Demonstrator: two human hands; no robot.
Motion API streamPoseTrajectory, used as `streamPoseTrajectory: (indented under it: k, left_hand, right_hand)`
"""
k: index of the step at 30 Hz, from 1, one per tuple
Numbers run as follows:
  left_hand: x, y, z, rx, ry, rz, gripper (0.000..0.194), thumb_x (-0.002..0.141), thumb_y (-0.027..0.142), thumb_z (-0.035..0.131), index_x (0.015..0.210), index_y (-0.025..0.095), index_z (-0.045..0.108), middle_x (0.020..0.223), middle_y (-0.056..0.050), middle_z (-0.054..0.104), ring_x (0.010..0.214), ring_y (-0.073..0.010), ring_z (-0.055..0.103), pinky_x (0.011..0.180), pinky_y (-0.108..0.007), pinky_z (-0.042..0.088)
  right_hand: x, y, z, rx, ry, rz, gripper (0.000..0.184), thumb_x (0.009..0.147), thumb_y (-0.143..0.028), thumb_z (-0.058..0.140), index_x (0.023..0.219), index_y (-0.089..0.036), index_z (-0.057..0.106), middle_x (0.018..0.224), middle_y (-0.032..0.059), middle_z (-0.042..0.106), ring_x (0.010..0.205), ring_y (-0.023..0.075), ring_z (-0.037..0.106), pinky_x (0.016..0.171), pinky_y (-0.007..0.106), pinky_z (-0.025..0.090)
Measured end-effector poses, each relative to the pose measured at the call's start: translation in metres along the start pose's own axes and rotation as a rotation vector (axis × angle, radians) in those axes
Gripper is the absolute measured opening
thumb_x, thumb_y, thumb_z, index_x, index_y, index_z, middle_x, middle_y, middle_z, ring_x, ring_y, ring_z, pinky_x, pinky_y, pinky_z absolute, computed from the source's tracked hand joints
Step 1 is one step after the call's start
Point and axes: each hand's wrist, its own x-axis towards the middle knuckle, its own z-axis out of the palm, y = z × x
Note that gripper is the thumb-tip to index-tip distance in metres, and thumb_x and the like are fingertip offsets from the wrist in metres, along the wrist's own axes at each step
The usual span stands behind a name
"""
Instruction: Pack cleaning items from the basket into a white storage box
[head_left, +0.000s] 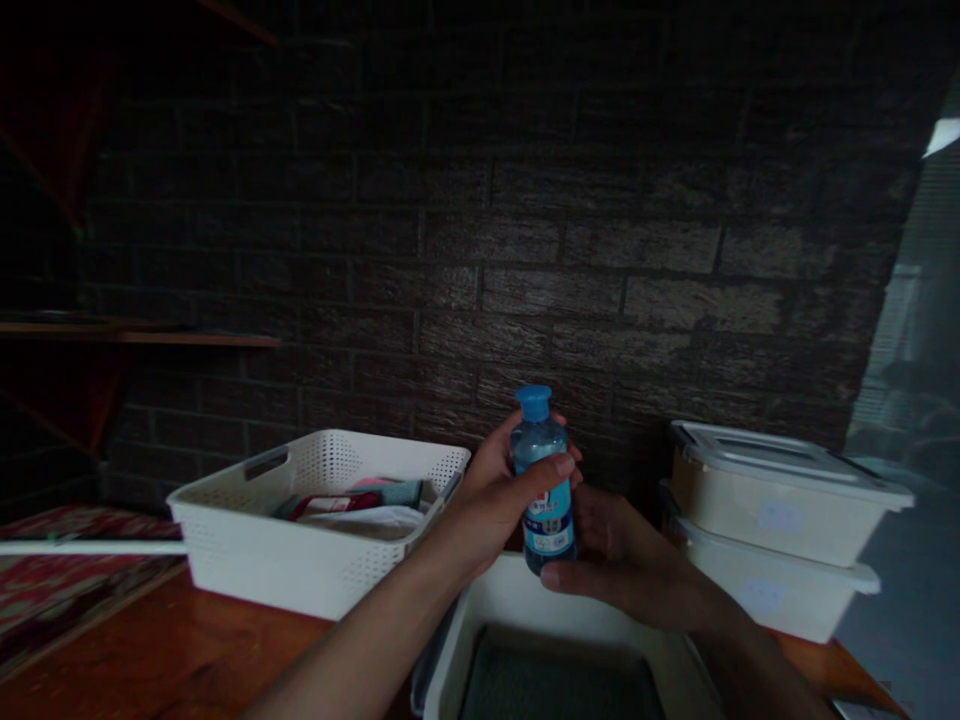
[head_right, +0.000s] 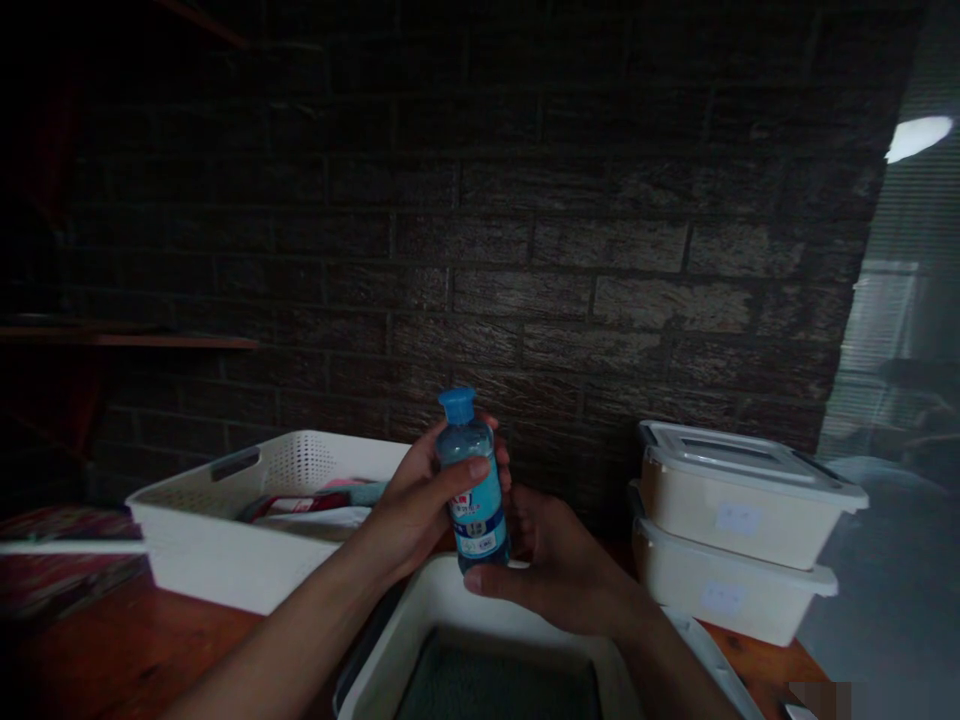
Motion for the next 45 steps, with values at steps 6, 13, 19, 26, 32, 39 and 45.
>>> streamPoseTrajectory:
  k: [6,13,19,26,32,39,45]
  left_hand:
    - [-0.003,-0.004,0.003,0.133,-0.051,0.054,0.045,0.085,0.028,0.077,0.123,0.022,0.055,0.102,-0.003,0.065,0.091,-0.0154,0.064,0.082,-0.029,0.050]
    - [-0.010,0.000,0.008,0.208,-0.141,0.049,0.046,0.081,0.026,0.079,0.121,0.022,0.056,0.105,-0.005,0.065,0.093,-0.0162,0.062,0.080,-0.028,0.051]
    - [-0.012,0.004,0.008,0.384,-0.302,0.119,0.041,0.075,0.014,0.079,0.107,0.019,0.055,0.100,-0.004,0.062,0.089,-0.0175,0.061,0.077,-0.028,0.050]
    - [-0.018,0.015,0.014,0.728,-0.382,0.217,0.039,0.070,0.005,0.069,0.106,0.018,0.060,0.100,-0.003,0.065,0.091,-0.0182,0.062,0.078,-0.027,0.048]
    - [-0.018,0.019,0.016,0.819,-0.540,0.307,0.045,0.064,0.007,0.070,0.107,0.019,0.063,0.106,-0.003,0.066,0.098,-0.0198,0.063,0.087,-0.029,0.047]
    - [-0.019,0.012,0.017,0.884,-0.572,0.293,0.041,0.071,0.017,0.071,0.111,0.021,0.063,0.111,-0.006,0.067,0.106,-0.0225,0.061,0.092,-0.033,0.047]
    - [-0.015,0.011,0.017,0.860,-0.602,0.309,0.039,0.073,0.018,0.071,0.111,0.020,0.063,0.113,-0.006,0.067,0.109,-0.0227,0.061,0.095,-0.034,0.048]
  right_hand:
    - [0.000,0.004,-0.002,0.012,0.001,0.015,0.045,0.081,-0.024,0.081,0.121,-0.017,0.061,0.105,0.0050,0.067,0.097,0.0197,0.063,0.089,0.035,0.050]
    - [0.000,0.009,-0.006,-0.062,0.029,0.010,0.034,0.081,-0.025,0.080,0.110,-0.016,0.066,0.095,0.0028,0.066,0.087,0.0178,0.061,0.084,0.033,0.051]
    - [0.000,-0.001,-0.010,-0.300,0.043,-0.030,0.024,0.079,-0.019,0.078,0.100,-0.015,0.067,0.092,0.0030,0.068,0.088,0.0200,0.063,0.079,0.031,0.054]
    - [-0.001,-0.009,-0.011,-0.539,0.154,-0.134,0.028,0.071,-0.002,0.067,0.095,-0.016,0.067,0.095,0.0024,0.069,0.086,0.0190,0.063,0.074,0.028,0.054]
    - [-0.004,-0.019,-0.012,-0.614,0.218,-0.207,0.051,0.068,0.002,0.062,0.113,-0.020,0.066,0.116,0.0051,0.069,0.103,0.0228,0.066,0.092,0.034,0.053]
    - [-0.006,-0.015,-0.021,-0.678,0.201,-0.325,0.060,0.077,-0.007,0.068,0.134,-0.020,0.054,0.130,0.0098,0.064,0.120,0.0237,0.062,0.105,0.038,0.048]
    - [-0.002,-0.013,-0.023,-0.712,0.237,-0.333,0.056,0.078,-0.010,0.070,0.132,-0.020,0.056,0.130,0.0101,0.064,0.120,0.0238,0.063,0.106,0.039,0.049]
